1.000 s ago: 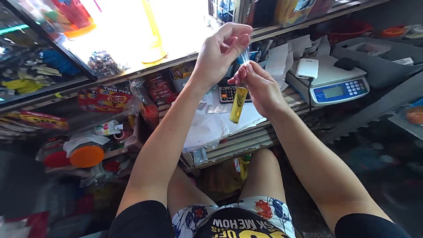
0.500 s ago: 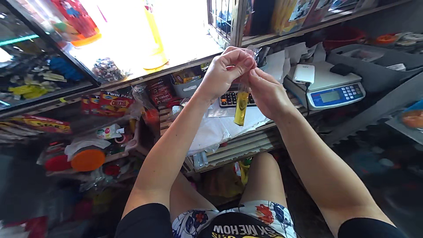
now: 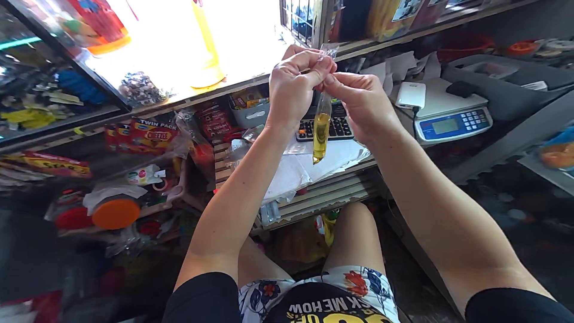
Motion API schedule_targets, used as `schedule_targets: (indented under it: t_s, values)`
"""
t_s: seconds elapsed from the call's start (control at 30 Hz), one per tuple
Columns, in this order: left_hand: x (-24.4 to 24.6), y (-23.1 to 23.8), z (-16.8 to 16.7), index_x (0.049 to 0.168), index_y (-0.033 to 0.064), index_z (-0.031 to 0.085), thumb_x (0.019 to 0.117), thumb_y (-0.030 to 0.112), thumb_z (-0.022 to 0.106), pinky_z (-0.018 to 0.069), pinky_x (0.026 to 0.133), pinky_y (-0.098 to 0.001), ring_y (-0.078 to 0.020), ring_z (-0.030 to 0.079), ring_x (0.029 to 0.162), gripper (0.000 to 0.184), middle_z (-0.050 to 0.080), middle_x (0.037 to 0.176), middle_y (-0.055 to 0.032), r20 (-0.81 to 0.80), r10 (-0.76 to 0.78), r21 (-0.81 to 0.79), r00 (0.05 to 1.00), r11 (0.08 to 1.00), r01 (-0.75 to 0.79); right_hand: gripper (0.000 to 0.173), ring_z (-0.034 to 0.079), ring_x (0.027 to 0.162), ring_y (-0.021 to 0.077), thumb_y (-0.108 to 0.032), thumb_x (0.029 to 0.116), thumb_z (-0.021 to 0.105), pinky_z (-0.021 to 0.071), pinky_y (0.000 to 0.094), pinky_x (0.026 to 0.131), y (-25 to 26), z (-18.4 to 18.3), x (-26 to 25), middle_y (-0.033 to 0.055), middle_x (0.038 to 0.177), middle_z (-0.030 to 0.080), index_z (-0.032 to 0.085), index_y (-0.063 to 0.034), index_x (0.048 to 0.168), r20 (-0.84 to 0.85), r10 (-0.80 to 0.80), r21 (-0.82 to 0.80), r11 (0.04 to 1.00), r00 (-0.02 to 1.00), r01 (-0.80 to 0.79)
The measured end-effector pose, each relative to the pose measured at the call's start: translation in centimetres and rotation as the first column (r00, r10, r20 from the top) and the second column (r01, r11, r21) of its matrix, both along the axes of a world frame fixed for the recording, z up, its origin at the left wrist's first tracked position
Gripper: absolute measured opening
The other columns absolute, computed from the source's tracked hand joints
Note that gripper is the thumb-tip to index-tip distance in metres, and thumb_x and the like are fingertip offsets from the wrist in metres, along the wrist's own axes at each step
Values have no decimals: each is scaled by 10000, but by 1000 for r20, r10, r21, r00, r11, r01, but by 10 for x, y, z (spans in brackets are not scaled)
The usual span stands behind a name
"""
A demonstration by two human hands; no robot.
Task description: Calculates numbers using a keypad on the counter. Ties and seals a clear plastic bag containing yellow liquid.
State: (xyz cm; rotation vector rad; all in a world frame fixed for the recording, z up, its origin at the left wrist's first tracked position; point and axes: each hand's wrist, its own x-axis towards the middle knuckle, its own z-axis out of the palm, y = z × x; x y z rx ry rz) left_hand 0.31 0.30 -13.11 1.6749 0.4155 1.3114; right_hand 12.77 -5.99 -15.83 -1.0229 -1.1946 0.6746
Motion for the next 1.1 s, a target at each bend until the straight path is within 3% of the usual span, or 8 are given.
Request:
schedule_targets:
  t_s: [0.1,0.23,0.4,0.63,0.77,0.87,0.93,1.1]
  values:
    - [-1,0,1,882,17,712,940,-13,668,539,750,-221,-94,620,859,79,619,971,-58,-11,59,16,998,998,-59,185,657,871,-4,-137,1039,578,538,212,831,-4,-3,-2,-63,884,714,747,-93,979,91,16,39,999,996,-20]
    - [-3,1,2,866,25,725,935,-2,682,524,827,-224,-94,613,929,85,619,970,-51,-25,100,51,995,994,-99,218,674,973,-3,-136,1051,553,535,206,889,-10,-5,-5,-40,1010,761,757,-88,993,110,54,22,998,992,-57]
    - [-7,2,6,867,27,720,931,-3,692,536,842,-225,-96,624,937,76,622,983,-54,-37,125,11,992,992,-124,209,676,957,4,-141,1049,558,542,207,888,-10,-7,-8,-43,1002,754,757,-81,1024,129,98,1,995,987,-99]
    - [-11,3,2,891,31,722,955,20,674,543,800,-204,-70,626,886,81,617,968,-39,-88,44,17,995,999,-42,219,645,987,12,-138,1054,519,536,226,902,-5,-10,-7,-41,1036,708,725,-91,997,269,147,46,985,952,-165]
    - [-15,-3,8,908,33,707,985,28,634,500,648,-170,-40,573,755,106,598,956,-22,-77,-47,43,996,998,50,243,643,1016,42,-103,1037,497,526,279,946,0,-11,-13,-41,1038,709,736,-87,999,-21,182,104,978,983,-179]
    - [-22,-2,7,922,38,704,1007,33,590,530,749,-200,-48,608,820,142,635,955,-13,-80,-93,-1,992,996,93,329,631,1087,101,-149,1043,379,496,328,999,-1,-5,-11,-12,1042,704,701,-101,996,-214,230,10,972,949,-233]
    - [-26,0,3,912,40,701,1014,33,578,547,776,-210,-51,630,819,160,654,908,-2,-66,-108,-25,992,994,107,382,631,1111,110,-179,1070,332,480,331,1018,-3,0,-7,-3,1058,718,701,-91,1021,-202,227,-38,970,953,-239]
    - [-31,1,-1,957,27,706,1008,6,572,587,823,-260,-72,689,821,145,714,895,3,-31,-144,-78,989,987,141,223,659,1035,62,-119,1065,509,520,275,975,-1,4,-3,-14,1039,733,726,-81,1033,-78,250,-37,967,965,-254]
